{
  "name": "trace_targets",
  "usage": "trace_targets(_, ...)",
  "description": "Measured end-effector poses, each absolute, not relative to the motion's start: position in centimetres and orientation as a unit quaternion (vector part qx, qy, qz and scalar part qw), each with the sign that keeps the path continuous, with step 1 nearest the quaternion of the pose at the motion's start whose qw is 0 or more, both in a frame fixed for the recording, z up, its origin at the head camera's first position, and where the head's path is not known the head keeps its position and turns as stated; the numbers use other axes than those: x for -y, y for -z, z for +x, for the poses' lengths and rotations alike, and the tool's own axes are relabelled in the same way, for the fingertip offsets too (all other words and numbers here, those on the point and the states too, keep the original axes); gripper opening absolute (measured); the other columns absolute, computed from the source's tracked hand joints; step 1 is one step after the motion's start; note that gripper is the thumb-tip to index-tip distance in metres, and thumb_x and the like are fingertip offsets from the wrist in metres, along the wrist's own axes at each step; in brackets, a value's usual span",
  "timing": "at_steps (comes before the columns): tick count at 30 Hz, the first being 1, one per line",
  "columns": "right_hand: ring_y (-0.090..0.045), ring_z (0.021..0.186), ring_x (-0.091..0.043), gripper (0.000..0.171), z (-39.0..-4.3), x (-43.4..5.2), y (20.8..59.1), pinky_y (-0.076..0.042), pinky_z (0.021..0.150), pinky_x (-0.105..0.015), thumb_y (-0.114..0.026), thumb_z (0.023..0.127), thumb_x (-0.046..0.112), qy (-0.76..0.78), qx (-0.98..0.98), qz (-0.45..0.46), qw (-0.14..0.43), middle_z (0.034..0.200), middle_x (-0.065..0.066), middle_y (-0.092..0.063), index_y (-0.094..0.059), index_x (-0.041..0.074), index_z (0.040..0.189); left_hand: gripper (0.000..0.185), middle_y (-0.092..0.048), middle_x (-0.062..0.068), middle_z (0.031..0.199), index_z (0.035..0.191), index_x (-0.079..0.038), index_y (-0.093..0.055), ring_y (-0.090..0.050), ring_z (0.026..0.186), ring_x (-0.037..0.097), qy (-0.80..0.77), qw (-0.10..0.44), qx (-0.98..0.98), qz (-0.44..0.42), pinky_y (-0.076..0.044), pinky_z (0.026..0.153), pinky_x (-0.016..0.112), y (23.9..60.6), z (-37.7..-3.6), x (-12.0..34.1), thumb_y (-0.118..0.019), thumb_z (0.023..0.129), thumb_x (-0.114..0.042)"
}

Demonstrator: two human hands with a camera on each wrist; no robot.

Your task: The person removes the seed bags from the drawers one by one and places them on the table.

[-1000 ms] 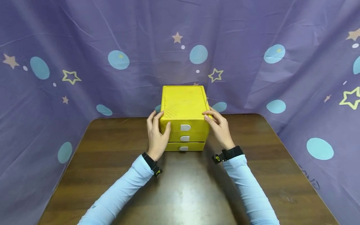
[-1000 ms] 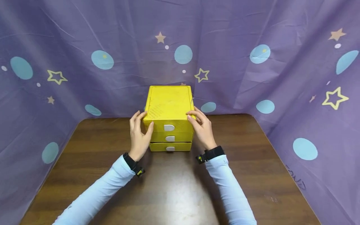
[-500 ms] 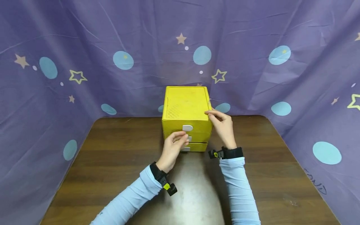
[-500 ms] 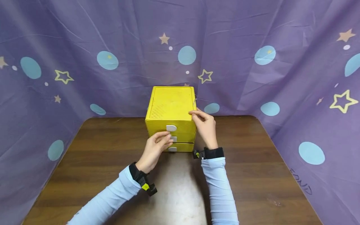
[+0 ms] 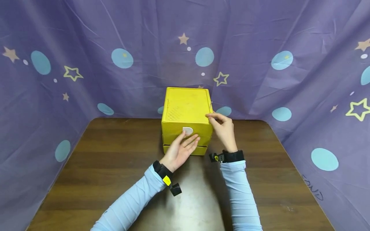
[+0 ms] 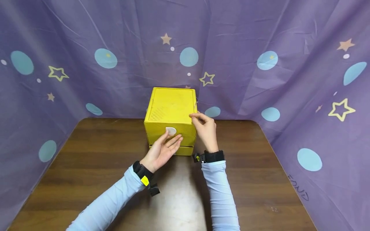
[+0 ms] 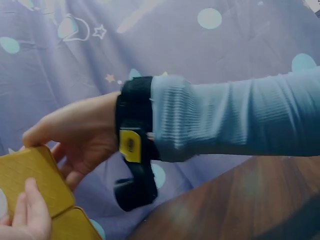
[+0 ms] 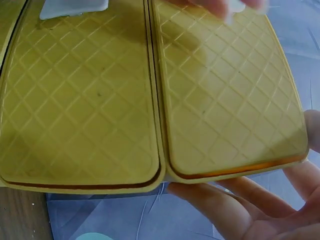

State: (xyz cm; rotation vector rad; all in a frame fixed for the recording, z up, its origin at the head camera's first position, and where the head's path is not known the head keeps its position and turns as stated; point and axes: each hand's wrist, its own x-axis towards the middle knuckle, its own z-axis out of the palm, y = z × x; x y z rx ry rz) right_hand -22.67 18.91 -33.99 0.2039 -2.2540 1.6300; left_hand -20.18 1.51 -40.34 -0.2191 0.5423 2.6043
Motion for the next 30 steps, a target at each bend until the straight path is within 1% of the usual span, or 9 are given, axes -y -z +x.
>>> trace_targets(4, -0.053, 0.116, -0.023, 0.020, -22.8, -18.6, 33.8, -0.045, 0.073, -0.019, -0.058, 0.090, 0.010, -0.562, 0.804, 0.076, 0.178, 0.119, -0.017, -0.060, -0.069, -0.002, 0.102, 0.030, -0.042, 0.024, 0.133, 0.111, -0.007, -0.040, -0.045, 0.121, 0.033, -0.955, 0.237, -0.165, -0.067, -0.038, 0.100, 0.034, 40.6, -19.7, -1.4, -0.053, 0.095, -0.028)
trace_targets(9, -0.051, 0.117, -0.022, 0.020, -23.0, -18.9, 33.9, -0.045, 0.082, -0.022, -0.060, 0.090, 0.010, -0.566, 0.803, 0.082, 0.168, 0.116, -0.017, -0.062, -0.069, -0.003, 0.102, 0.032, -0.049, 0.023, 0.127, 0.111, -0.007, -0.043, -0.047, 0.119, 0.034, -0.957, 0.235, -0.162, -0.056, -0.038, 0.101, 0.034, 40.9, -18.4, -1.2, -0.053, 0.093, -0.031)
trace_targets(12, -0.061, 0.080, -0.018, 0.020, -23.0, -19.3, 34.0, -0.046, 0.063, -0.019, -0.060, 0.090, 0.011, -0.581, 0.796, 0.081, 0.150, 0.114, -0.016, -0.062, -0.069, -0.002, 0.103, 0.037, -0.053, 0.021, 0.122, 0.113, -0.006, -0.041, -0.049, 0.118, 0.033, -0.955, 0.231, -0.175, -0.059, -0.039, 0.099, 0.034, 41.1, -17.3, -1.2, -0.053, 0.093, -0.035)
trace_targets(14, -0.050, 0.057, -0.012, 0.021, -23.0, -19.6, 34.0, -0.039, 0.050, -0.018, -0.059, 0.090, 0.012, -0.589, 0.792, 0.082, 0.141, 0.114, -0.015, -0.061, -0.069, -0.001, 0.104, 0.040, -0.053, 0.020, 0.123, 0.114, -0.005, -0.040, -0.049, 0.118, 0.032, -0.955, 0.229, -0.176, -0.063, -0.040, 0.098, 0.033, 41.1, -16.4, -1.3, -0.054, 0.093, -0.035)
trace_targets(16, -0.033, 0.044, -0.010, 0.021, -23.1, -19.7, 34.1, -0.032, 0.042, -0.019, -0.059, 0.091, 0.012, -0.598, 0.786, 0.082, 0.132, 0.117, -0.016, -0.059, -0.069, -0.001, 0.104, 0.041, -0.051, 0.020, 0.126, 0.116, -0.005, -0.039, -0.048, 0.119, 0.032, -0.956, 0.230, -0.168, -0.068, -0.040, 0.098, 0.032, 41.1, -15.5, -1.3, -0.056, 0.092, -0.034)
trace_targets(20, -0.035, 0.046, -0.007, 0.022, -23.2, -19.8, 34.4, -0.034, 0.044, -0.018, -0.059, 0.091, 0.013, -0.609, 0.779, 0.081, 0.127, 0.126, -0.016, -0.055, -0.069, -0.001, 0.105, 0.036, -0.050, 0.021, 0.129, 0.111, -0.005, -0.042, -0.047, 0.121, 0.033, -0.957, 0.235, -0.152, -0.074, -0.040, 0.098, 0.033, 41.1, -13.3, -1.0, -0.056, 0.093, -0.032)
trace_targets(25, -0.039, 0.051, -0.007, 0.022, -23.4, -19.9, 34.6, -0.034, 0.045, -0.017, -0.059, 0.091, 0.012, -0.614, 0.774, 0.081, 0.129, 0.126, -0.016, -0.055, -0.068, -0.002, 0.105, 0.032, -0.055, 0.019, 0.124, 0.109, -0.005, -0.044, -0.050, 0.118, 0.032, -0.953, 0.252, -0.152, -0.070, -0.041, 0.098, 0.034, 41.5, -10.6, -0.6, -0.052, 0.095, -0.032)
trace_targets(27, -0.048, 0.063, -0.008, 0.023, -23.5, -19.9, 34.6, -0.034, 0.046, -0.017, -0.059, 0.091, 0.012, -0.614, 0.774, 0.086, 0.131, 0.126, -0.016, -0.055, -0.068, -0.003, 0.105, 0.031, -0.057, 0.017, 0.122, 0.110, -0.006, -0.046, -0.051, 0.117, 0.031, -0.950, 0.264, -0.155, -0.067, -0.040, 0.098, 0.034, 41.6, -9.8, -0.6, -0.051, 0.095, -0.033)
trace_targets(30, -0.057, 0.099, -0.014, 0.024, -23.6, -19.9, 34.6, -0.042, 0.058, -0.017, -0.058, 0.091, 0.011, -0.617, 0.770, 0.098, 0.134, 0.124, -0.018, -0.056, -0.067, -0.005, 0.106, 0.030, -0.058, 0.016, 0.122, 0.110, -0.006, -0.047, -0.050, 0.118, 0.031, -0.945, 0.277, -0.161, -0.064, -0.040, 0.099, 0.033, 41.9, -9.0, -0.5, -0.050, 0.096, -0.033)
